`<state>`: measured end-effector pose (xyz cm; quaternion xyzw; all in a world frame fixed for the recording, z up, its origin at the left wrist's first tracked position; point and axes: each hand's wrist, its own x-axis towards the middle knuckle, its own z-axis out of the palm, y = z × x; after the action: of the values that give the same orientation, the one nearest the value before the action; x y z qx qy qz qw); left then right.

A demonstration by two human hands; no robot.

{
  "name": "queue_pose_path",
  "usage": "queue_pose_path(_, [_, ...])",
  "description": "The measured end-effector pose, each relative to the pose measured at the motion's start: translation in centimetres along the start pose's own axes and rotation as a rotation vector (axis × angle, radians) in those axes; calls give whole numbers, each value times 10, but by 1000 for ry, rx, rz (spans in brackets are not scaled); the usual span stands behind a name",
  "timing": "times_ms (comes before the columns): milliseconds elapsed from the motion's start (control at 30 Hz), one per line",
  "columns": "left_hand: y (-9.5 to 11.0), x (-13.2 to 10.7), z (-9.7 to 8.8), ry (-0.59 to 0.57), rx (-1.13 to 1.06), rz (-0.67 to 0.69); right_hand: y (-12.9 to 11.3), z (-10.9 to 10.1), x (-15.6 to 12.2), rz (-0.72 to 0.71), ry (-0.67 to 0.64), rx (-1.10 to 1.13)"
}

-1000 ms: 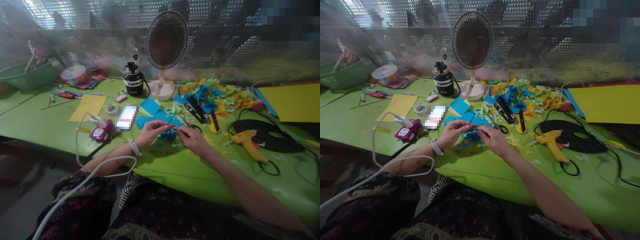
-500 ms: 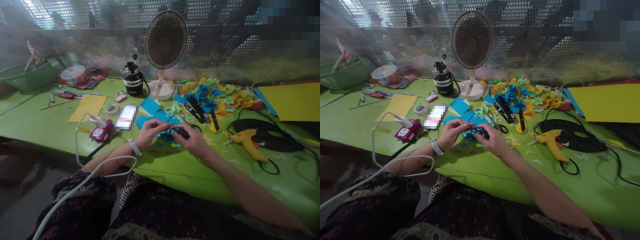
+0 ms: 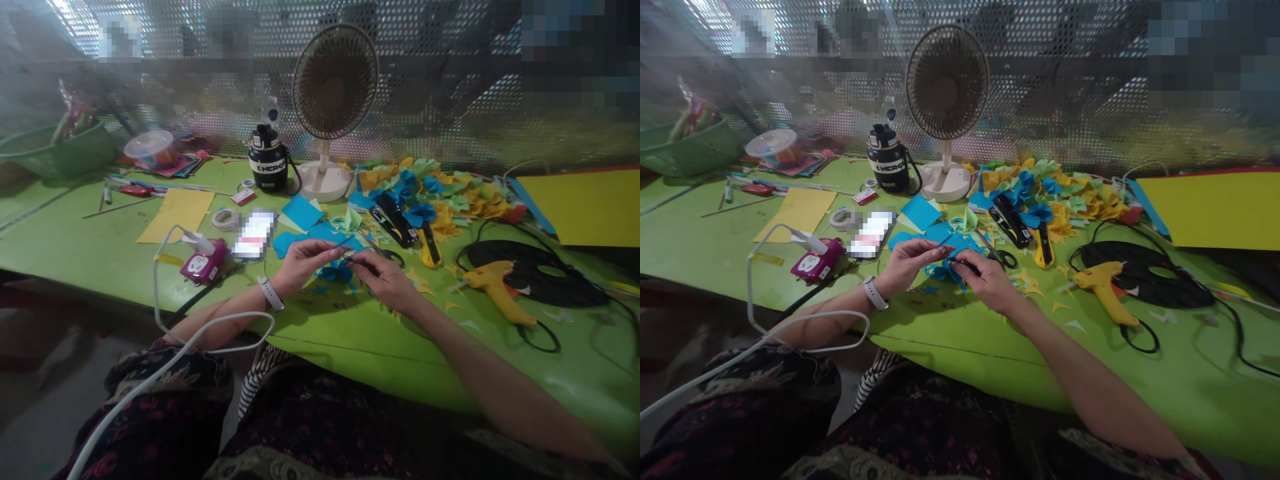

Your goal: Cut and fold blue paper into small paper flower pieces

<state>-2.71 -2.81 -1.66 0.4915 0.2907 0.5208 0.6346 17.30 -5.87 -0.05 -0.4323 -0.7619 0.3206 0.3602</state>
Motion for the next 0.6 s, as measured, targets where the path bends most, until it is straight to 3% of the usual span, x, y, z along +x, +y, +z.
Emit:
queue_pose_path(100, [-1,0,0,2,-24,-21,-1,1,-1,45,-45,42])
queue_pose_path(300, [2,-2,1,68,101,18,-7,6,-4,-53,81,-109])
queue_pose_path(600, [4,-2,0,8,89,29,-8,0,0,-24,-14,-9])
